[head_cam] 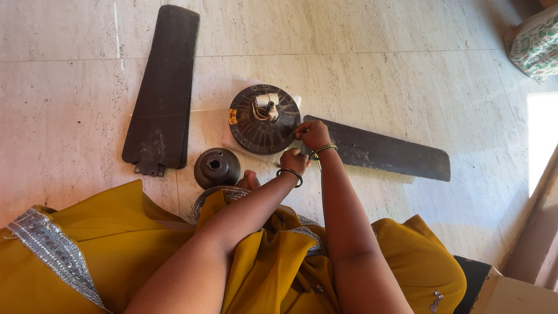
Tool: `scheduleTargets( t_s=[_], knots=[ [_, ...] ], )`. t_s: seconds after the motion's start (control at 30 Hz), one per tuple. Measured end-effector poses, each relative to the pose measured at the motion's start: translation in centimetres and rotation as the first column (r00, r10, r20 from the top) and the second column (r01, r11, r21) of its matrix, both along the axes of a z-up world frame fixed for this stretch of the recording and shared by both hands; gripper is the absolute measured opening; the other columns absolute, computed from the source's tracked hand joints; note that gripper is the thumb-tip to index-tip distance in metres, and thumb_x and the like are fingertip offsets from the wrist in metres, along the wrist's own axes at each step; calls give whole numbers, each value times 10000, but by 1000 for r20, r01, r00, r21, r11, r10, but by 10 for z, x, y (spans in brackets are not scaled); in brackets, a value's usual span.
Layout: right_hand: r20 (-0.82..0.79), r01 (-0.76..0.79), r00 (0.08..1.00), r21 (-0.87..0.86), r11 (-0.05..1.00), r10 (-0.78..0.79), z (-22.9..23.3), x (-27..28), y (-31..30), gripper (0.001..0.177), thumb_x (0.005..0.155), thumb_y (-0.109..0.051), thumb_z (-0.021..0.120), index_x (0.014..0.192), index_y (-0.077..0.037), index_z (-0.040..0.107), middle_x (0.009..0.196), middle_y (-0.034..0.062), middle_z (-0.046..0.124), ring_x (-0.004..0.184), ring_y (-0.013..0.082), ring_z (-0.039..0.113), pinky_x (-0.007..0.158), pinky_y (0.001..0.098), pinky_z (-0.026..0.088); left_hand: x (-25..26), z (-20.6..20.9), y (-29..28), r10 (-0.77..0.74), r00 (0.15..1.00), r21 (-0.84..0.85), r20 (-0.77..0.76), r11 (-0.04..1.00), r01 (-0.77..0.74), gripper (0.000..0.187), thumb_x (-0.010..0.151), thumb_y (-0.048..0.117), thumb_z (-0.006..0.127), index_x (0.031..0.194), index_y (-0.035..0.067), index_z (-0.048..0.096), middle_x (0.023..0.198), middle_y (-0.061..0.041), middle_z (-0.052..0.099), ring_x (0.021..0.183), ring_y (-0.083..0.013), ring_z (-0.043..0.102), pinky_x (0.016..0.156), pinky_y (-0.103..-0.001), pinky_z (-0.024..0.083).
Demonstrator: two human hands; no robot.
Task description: The person sits on the floor and uses a screwdriver to attach fan blades to the motor housing. They tighten screws to secure each blade in place, working methodically around the central hub.
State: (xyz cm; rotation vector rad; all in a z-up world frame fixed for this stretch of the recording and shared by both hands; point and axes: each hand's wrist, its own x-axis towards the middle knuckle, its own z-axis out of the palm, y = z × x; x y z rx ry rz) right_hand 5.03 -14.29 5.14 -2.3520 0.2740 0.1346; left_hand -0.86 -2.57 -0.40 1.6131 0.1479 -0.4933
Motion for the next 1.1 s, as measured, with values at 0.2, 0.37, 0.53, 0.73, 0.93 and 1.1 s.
scheduleTargets(
  t_s=[0.2, 0.37, 0.53, 0.73, 0.93, 1.1],
  knots=[
    [-19, 71, 997, 130, 989, -69, 6, -4, 0, 171, 738, -64, 830, 902, -112, 829, 847, 46, 797, 792, 117, 738, 744, 289, 586, -1, -3, -3, 17, 999, -82, -51, 996, -22, 118, 906, 28, 675, 798, -15, 655, 723, -107, 747, 617, -135, 716, 548, -288, 541],
    [-23, 73, 997, 89, 993, -72, 2, -3, -3, 174, 741, -53, 838, 906, -108, 832, 848, 64, 787, 788, 126, 727, 734, 290, 580, -2, -7, -10, 29, 998, -57, -49, 998, -32, 143, 909, 26, 687, 787, -35, 646, 705, -102, 727, 617, -138, 725, 541, -280, 546],
    [-15, 63, 998, 108, 992, -62, -4, -2, -9, 181, 737, -49, 835, 909, -105, 831, 855, 63, 790, 796, 125, 728, 738, 291, 579, -2, -11, -19, 83, 994, -142, -70, 985, -92, 171, 890, 8, 701, 752, -48, 615, 725, -101, 712, 624, -136, 732, 538, -285, 587],
    [-37, 29, 999, 107, 994, -25, -7, 0, -7, 164, 740, -67, 836, 896, -114, 830, 841, 55, 790, 788, 127, 731, 739, 288, 585, -4, 0, -8, 99, 995, 11, 2, 995, -99, 186, 850, 31, 671, 684, -11, 598, 635, -125, 697, 583, -190, 735, 524, -331, 547],
    [-7, 0, 1000, 2, 1000, 0, -5, 4, 3, 141, 723, -98, 832, 859, -137, 836, 839, 64, 789, 779, 174, 746, 753, 311, 593, -1, 18, 14, 96, 993, 180, 62, 978, -105, 216, 810, 50, 624, 618, -26, 561, 589, -180, 686, 562, -262, 746, 559, -381, 570],
    [-11, -42, 999, -60, 997, 41, 0, 10, 15, 135, 690, -108, 827, 822, -135, 828, 823, 73, 789, 778, 212, 756, 765, 341, 597, 0, 27, 23, 89, 994, 186, 59, 977, -99, 194, 816, 51, 585, 627, 14, 609, 613, -172, 715, 595, -252, 768, 589, -360, 586]
  ],
)
